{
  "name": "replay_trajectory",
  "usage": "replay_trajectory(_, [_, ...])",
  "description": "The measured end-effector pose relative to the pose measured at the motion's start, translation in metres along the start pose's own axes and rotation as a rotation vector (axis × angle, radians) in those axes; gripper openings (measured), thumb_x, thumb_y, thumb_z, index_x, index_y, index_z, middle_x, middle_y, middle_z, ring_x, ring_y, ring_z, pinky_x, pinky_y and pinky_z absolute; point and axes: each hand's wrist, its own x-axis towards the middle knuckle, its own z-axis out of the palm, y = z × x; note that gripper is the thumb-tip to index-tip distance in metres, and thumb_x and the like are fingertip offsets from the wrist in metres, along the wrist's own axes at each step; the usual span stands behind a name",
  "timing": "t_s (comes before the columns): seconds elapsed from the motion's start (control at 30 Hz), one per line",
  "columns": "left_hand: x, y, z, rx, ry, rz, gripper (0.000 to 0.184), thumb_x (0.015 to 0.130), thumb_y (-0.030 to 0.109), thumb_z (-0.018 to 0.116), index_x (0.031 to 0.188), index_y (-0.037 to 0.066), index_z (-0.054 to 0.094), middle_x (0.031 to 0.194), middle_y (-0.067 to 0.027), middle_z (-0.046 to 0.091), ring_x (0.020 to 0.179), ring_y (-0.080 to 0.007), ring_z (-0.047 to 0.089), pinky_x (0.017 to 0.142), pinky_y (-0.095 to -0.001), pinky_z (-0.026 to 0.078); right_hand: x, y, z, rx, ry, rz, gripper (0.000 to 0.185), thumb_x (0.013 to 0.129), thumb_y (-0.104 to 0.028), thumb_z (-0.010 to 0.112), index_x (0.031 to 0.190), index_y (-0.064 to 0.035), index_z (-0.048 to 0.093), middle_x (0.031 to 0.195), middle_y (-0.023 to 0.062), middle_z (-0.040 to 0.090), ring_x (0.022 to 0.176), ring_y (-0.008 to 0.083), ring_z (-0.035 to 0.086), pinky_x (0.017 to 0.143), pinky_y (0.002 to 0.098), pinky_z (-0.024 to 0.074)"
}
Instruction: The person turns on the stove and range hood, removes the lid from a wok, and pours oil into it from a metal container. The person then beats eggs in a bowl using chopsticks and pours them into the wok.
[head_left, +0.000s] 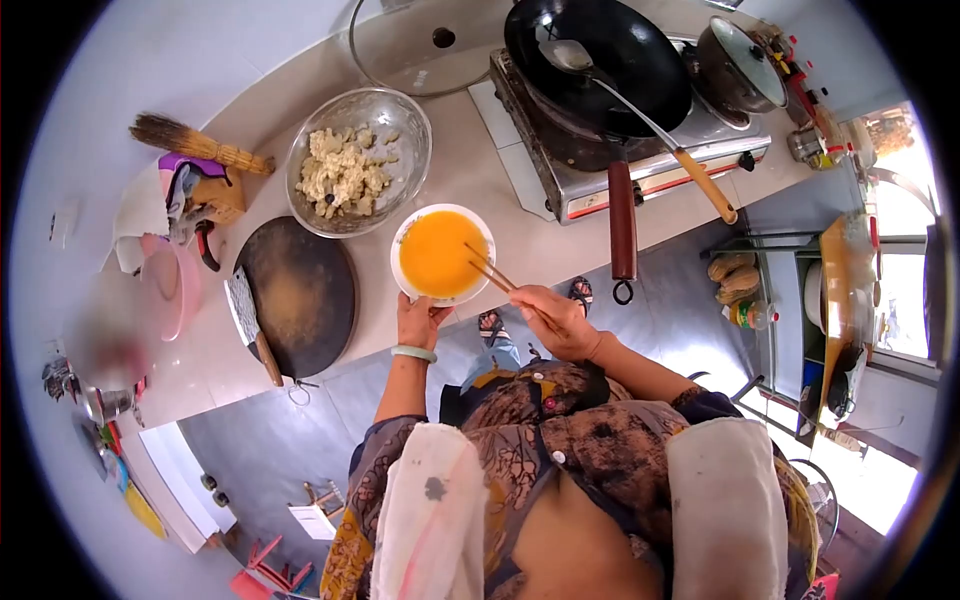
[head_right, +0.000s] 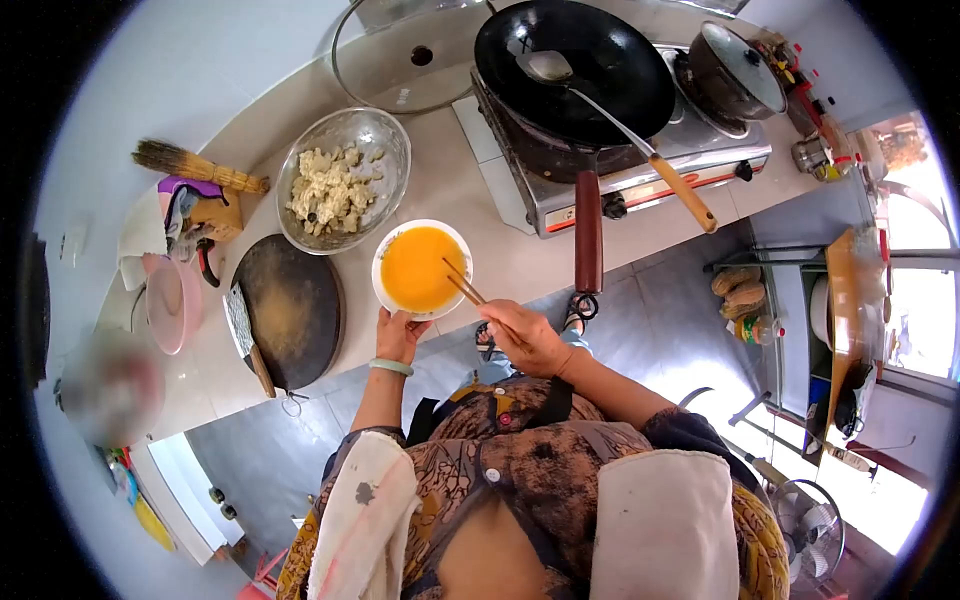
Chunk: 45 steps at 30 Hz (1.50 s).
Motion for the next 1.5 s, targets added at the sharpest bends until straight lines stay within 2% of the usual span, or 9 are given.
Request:
replay_trajectory(0.27, [-0.019, 0.011, 0.0, 0.007, -0.048, 0.004, 0.045, 0.083, 0.005, 0.05, 0.126, 0.01, 0.039, 0.112, -0.0109, 0.059, 0.09, -0.0239, 0.064, 0.073, -0.0354, 0.057, 0.011, -0.026, -0.001, -0.136, -0.107, -0.103, 0.03, 0.086, -0.001, 0.056, 0.116, -0.0028, 0.052, 0.106, 0.0179, 0.058, 0.079, 0.0288, 0.063, 0.067, 0.0333, 0.0516])
replay_trajectory(0.43, [-0.037, 0.024, -0.001, 0.002, -0.098, 0.032, 0.051, 0.082, 0.007, 0.051, 0.131, 0.01, 0.037, 0.112, -0.0113, 0.06, 0.09, -0.0239, 0.066, 0.074, -0.0358, 0.058, 0.025, -0.058, -0.008, -0.055, -0.157, -0.075, 0.03, 0.085, 0.001, 0.056, 0.115, -0.0034, 0.053, 0.105, 0.0181, 0.059, 0.076, 0.029, 0.064, 0.066, 0.0328, 0.0522])
replay_trajectory(0.67, [-0.064, 0.057, 0.017, -0.02, -0.169, 0.068, 0.053, 0.082, 0.006, 0.051, 0.133, 0.011, 0.036, 0.115, -0.0118, 0.059, 0.092, -0.0242, 0.066, 0.075, -0.0358, 0.058, 0.044, -0.108, -0.038, -0.08, -0.12, -0.106, 0.022, 0.087, 0.002, 0.053, 0.109, 0.0013, 0.055, 0.091, 0.0162, 0.063, 0.075, 0.0213, 0.065, 0.066, 0.0291, 0.0521])
replay_trajectory(0.77, [-0.079, 0.074, 0.024, -0.025, -0.192, 0.092, 0.052, 0.081, 0.005, 0.05, 0.131, 0.01, 0.036, 0.116, -0.0116, 0.059, 0.094, -0.0238, 0.066, 0.074, -0.0349, 0.058, 0.055, -0.121, -0.055, 0.073, -0.025, -0.1, 0.015, 0.091, -0.002, 0.049, 0.104, 0.0038, 0.056, 0.09, 0.0133, 0.063, 0.076, 0.0172, 0.066, 0.071, 0.0273, 0.053])
replay_trajectory(0.87, [-0.091, 0.091, 0.035, 0.02, -0.205, 0.117, 0.052, 0.081, 0.006, 0.049, 0.132, 0.01, 0.037, 0.118, -0.0097, 0.058, 0.097, -0.0243, 0.065, 0.079, -0.0377, 0.056, 0.066, -0.13, -0.07, 0.269, 0.074, 0.109, 0.019, 0.096, -0.01, 0.045, 0.102, 0.0045, 0.056, 0.092, 0.011, 0.063, 0.079, 0.0166, 0.066, 0.075, 0.0268, 0.0534])
replay_trajectory(1.03, [-0.11, 0.114, 0.053, 0.069, -0.243, 0.169, 0.049, 0.082, 0.007, 0.047, 0.131, 0.01, 0.039, 0.118, -0.0088, 0.057, 0.099, -0.024, 0.063, 0.085, -0.0398, 0.054, 0.066, -0.151, -0.097, 0.345, 0.182, 0.048, 0.026, 0.099, -0.02, 0.042, 0.103, 0.0019, 0.056, 0.09, 0.0113, 0.063, 0.078, 0.0176, 0.066, 0.073, 0.0286, 0.0541])
replay_trajectory(1.23, [-0.123, 0.129, 0.08, -0.004, -0.287, 0.199, 0.05, 0.082, 0.005, 0.046, 0.131, 0.008, 0.038, 0.115, -0.0121, 0.059, 0.098, -0.0248, 0.064, 0.08, -0.038, 0.056, 0.054, -0.152, -0.118, 0.494, 0.258, -0.07, 0.029, 0.1, -0.025, 0.041, 0.102, 0.0015, 0.054, 0.09, 0.014, 0.064, 0.076, 0.0186, 0.067, 0.067, 0.0273, 0.0536])
replay_trajectory(1.37, [-0.13, 0.134, 0.105, -0.006, -0.278, 0.223, 0.05, 0.081, 0.005, 0.045, 0.131, 0.007, 0.038, 0.116, -0.0126, 0.058, 0.097, -0.0255, 0.065, 0.081, -0.0377, 0.056, 0.049, -0.147, -0.139, 0.287, 0.169, 0.04, 0.029, 0.1, -0.024, 0.039, 0.104, 0.002, 0.052, 0.091, 0.0155, 0.064, 0.078, 0.0205, 0.068, 0.067, 0.0282, 0.054])
replay_trajectory(1.5, [-0.14, 0.136, 0.132, 0.035, -0.314, 0.266, 0.048, 0.082, 0.006, 0.044, 0.13, 0.006, 0.039, 0.118, -0.012, 0.058, 0.099, -0.0252, 0.064, 0.083, -0.0377, 0.056, 0.041, -0.156, -0.158, 0.4, 0.25, -0.262, 0.027, 0.099, -0.018, 0.036, 0.103, 0.0011, 0.054, 0.087, 0.011, 0.065, 0.081, 0.0159, 0.067, 0.065, 0.0251, 0.0512])
